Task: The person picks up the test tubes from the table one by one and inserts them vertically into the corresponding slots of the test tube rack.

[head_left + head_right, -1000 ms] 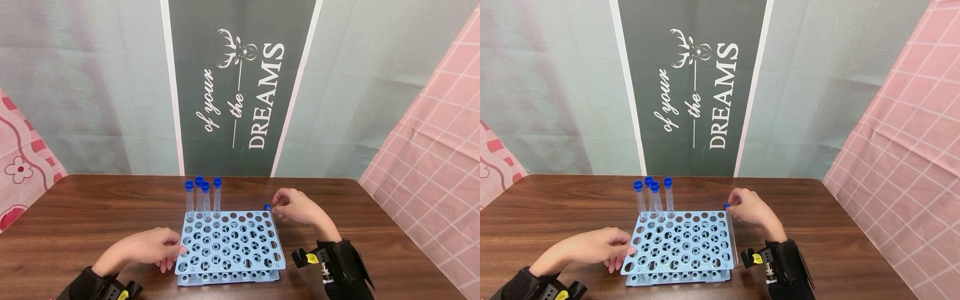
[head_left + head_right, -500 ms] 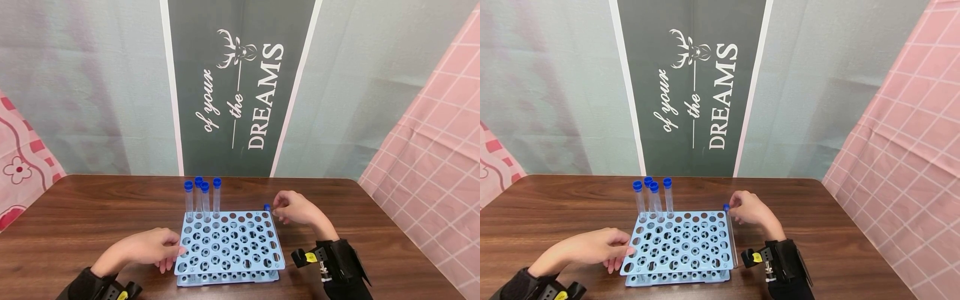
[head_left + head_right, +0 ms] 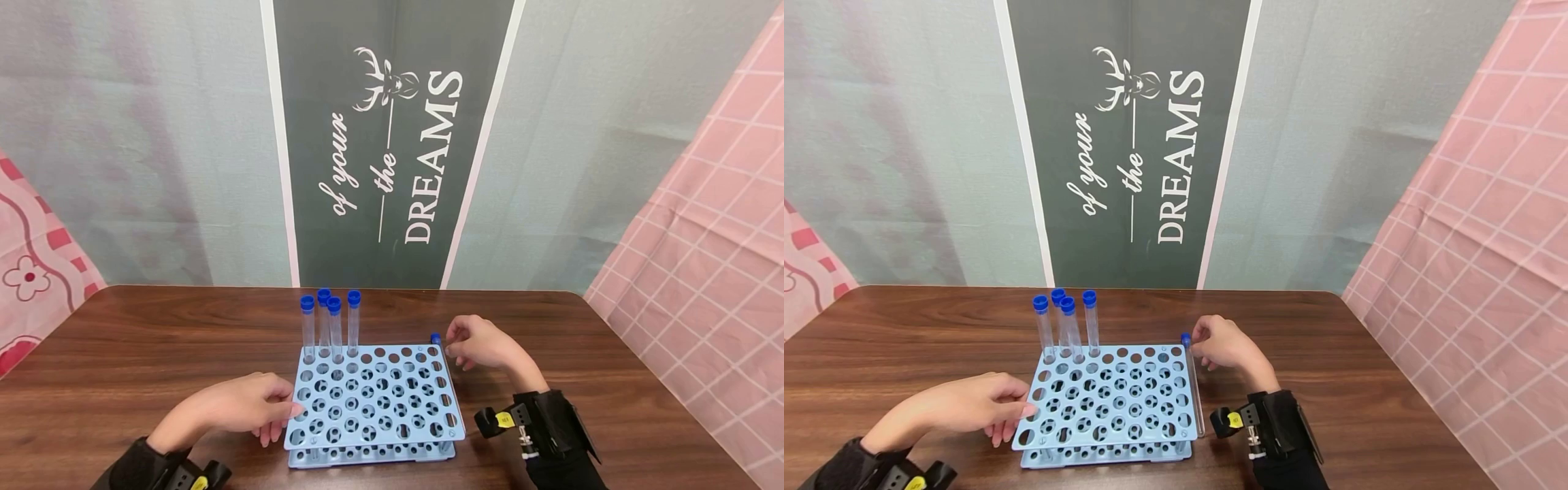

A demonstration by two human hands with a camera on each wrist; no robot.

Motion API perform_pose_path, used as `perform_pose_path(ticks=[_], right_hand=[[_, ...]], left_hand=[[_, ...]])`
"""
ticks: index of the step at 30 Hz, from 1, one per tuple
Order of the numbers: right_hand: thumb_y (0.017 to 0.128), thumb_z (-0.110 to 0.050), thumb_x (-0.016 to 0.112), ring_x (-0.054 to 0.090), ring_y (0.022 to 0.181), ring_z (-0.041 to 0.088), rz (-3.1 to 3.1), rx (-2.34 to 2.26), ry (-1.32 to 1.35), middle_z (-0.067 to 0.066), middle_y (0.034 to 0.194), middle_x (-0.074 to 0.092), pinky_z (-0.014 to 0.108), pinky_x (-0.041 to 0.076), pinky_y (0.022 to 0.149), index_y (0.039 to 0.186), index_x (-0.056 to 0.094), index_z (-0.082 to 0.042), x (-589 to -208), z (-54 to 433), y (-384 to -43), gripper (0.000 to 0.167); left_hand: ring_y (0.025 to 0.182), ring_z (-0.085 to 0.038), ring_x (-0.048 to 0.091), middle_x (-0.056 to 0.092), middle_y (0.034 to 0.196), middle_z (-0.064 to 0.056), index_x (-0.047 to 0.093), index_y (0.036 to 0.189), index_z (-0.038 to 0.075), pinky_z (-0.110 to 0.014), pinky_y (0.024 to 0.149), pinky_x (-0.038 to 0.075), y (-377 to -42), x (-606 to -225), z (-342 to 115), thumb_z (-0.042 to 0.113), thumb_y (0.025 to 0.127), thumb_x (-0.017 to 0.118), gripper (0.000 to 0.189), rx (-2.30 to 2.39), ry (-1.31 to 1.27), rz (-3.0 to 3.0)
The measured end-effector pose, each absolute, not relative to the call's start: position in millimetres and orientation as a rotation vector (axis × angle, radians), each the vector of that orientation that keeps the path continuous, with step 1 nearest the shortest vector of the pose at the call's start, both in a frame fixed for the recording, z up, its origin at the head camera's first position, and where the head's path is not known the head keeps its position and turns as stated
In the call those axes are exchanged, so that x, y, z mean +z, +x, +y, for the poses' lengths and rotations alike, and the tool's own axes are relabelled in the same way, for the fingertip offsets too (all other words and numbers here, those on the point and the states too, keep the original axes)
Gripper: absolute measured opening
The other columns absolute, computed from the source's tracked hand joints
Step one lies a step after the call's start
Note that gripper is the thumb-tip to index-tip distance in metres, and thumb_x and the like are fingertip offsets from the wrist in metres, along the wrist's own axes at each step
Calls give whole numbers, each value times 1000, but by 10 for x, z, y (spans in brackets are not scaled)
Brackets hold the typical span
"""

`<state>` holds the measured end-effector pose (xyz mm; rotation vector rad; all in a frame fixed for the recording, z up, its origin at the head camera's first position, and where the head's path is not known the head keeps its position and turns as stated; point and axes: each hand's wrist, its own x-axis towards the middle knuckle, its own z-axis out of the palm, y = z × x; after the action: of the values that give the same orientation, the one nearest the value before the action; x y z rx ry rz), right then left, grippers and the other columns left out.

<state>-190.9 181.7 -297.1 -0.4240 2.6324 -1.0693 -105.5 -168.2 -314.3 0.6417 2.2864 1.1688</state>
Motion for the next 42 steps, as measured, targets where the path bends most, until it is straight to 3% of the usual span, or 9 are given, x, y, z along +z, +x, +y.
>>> perform_pose_path(ticks=[42], right_hand=[[83,-5,62,52,45,21,2689,-904,-140,11,60,55,31,49,45,78,51,-3,-3143,1698,-1882,12]], left_hand=[[48,-15,54,55,57,1,56,71,4,-26,44,43,-1073,-3151,-1689,20,92,54,27,1165,652,2278]])
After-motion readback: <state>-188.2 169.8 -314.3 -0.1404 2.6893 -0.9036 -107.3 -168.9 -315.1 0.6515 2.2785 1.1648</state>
